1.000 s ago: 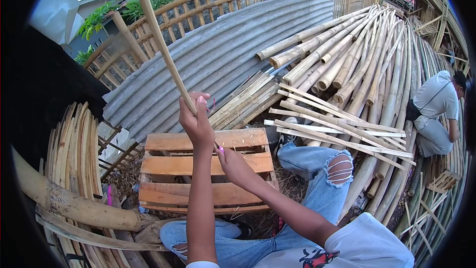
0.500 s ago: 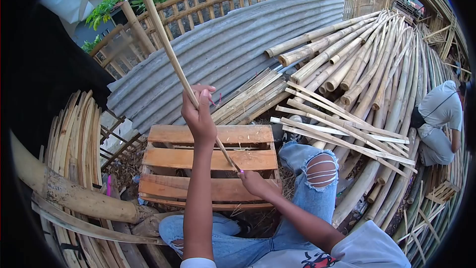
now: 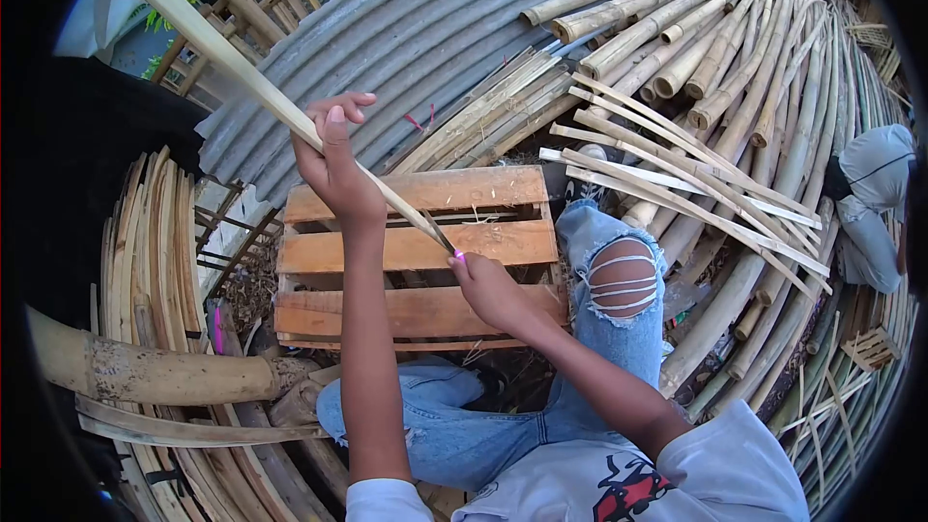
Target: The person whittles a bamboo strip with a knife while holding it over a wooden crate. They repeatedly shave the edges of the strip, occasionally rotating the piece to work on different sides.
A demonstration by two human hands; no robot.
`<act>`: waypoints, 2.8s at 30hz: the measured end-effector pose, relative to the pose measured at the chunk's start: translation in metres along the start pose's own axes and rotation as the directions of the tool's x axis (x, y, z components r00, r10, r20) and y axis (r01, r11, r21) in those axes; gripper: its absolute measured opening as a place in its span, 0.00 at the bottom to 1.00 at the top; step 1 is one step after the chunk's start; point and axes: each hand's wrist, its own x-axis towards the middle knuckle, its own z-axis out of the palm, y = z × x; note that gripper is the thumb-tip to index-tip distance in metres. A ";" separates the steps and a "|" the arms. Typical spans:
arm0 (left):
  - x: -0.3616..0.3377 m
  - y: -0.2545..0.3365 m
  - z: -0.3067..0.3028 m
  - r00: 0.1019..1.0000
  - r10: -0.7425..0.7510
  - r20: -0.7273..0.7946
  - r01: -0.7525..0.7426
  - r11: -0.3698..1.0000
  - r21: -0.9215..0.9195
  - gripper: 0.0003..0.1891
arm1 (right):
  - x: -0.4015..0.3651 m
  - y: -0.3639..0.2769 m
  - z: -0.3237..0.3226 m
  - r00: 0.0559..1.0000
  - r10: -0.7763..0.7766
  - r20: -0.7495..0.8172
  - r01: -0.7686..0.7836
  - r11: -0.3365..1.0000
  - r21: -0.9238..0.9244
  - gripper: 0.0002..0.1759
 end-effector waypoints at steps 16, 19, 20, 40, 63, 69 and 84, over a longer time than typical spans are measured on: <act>-0.012 0.008 0.021 0.991 -0.027 -0.131 0.046 0.988 0.147 0.09 | 0.003 -0.031 0.002 0.998 0.004 -0.069 0.003 0.995 0.102 0.23; -0.011 0.012 0.024 0.980 0.009 -0.200 0.049 0.958 0.284 0.11 | 0.007 0.040 0.031 0.996 0.022 -0.091 -0.020 1.000 0.017 0.22; -0.011 0.011 0.022 0.983 0.002 -0.183 0.051 0.957 0.287 0.12 | 0.007 0.067 0.041 0.995 0.076 -0.058 -0.078 0.996 -0.034 0.21; -0.005 0.009 0.021 0.997 -0.030 -0.071 0.036 0.996 0.081 0.14 | -0.001 -0.035 -0.009 1.000 0.010 -0.005 -0.010 0.995 0.098 0.23; -0.012 0.018 0.021 0.996 -0.042 0.076 0.048 0.996 -0.082 0.12 | 0.012 0.064 0.038 0.992 0.125 0.001 -0.124 0.990 0.065 0.22; -0.015 0.021 0.028 0.992 -0.045 0.121 0.058 0.992 -0.112 0.11 | 0.009 0.000 0.005 0.997 0.065 -0.030 -0.058 0.979 0.198 0.22; -0.055 -0.009 -0.020 0.907 -0.396 -0.144 0.371 0.912 -0.175 0.13 | 0.014 0.064 0.038 0.997 0.075 -0.036 -0.075 0.997 0.006 0.20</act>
